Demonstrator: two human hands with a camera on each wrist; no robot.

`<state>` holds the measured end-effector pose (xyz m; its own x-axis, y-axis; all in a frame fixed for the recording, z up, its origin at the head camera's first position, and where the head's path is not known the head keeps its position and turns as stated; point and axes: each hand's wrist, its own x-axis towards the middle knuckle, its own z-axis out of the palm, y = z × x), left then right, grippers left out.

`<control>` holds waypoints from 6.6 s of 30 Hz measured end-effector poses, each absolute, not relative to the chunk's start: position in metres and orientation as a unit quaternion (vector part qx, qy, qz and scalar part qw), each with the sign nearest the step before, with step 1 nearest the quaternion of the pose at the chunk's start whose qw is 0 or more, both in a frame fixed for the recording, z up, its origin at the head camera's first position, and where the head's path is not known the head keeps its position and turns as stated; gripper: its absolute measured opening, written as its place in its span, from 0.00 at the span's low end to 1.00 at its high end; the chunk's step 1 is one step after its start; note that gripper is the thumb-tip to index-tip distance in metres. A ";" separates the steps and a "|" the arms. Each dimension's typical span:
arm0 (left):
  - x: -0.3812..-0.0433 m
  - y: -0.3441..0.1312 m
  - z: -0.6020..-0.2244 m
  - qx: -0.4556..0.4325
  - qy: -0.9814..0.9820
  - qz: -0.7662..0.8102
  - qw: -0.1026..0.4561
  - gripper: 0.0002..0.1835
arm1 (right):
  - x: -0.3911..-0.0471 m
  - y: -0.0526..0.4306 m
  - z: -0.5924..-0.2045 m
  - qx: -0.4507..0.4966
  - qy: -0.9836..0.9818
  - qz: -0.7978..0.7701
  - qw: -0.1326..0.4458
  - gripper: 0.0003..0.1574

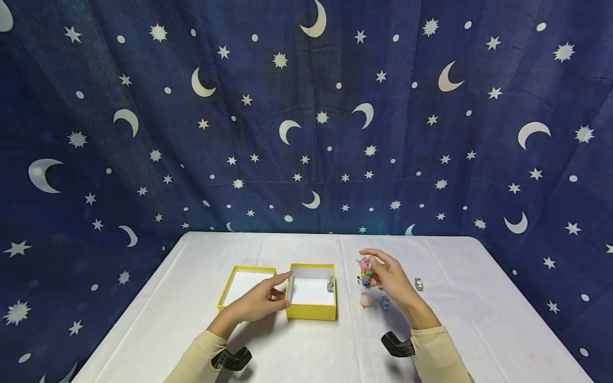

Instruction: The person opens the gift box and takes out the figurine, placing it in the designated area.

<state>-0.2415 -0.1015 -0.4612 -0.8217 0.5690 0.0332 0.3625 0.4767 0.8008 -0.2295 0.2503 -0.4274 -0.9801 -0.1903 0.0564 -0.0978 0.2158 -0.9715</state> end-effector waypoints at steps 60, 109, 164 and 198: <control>-0.246 -0.103 -0.458 0.279 0.850 0.431 0.117 0.42 | -0.226 0.328 -0.435 -0.138 0.882 -0.432 0.127 0.18; -0.244 -0.102 -0.460 0.287 0.848 0.431 0.115 0.42 | -0.226 0.325 -0.449 -0.036 0.942 -0.320 0.099 0.21; -0.242 -0.102 -0.460 0.279 0.847 0.436 0.119 0.42 | -0.222 0.299 -0.420 -0.025 0.968 -0.247 0.032 0.32; -0.246 -0.104 -0.460 0.277 0.849 0.433 0.122 0.42 | -0.232 0.241 -0.433 -0.129 0.929 -0.347 0.031 0.27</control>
<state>-0.2458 -0.1037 -0.4603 -0.8165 0.5764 0.0323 0.3641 0.4707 0.8037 -0.2320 0.2409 -0.4326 -0.9649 -0.2605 0.0320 -0.2177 0.7261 -0.6522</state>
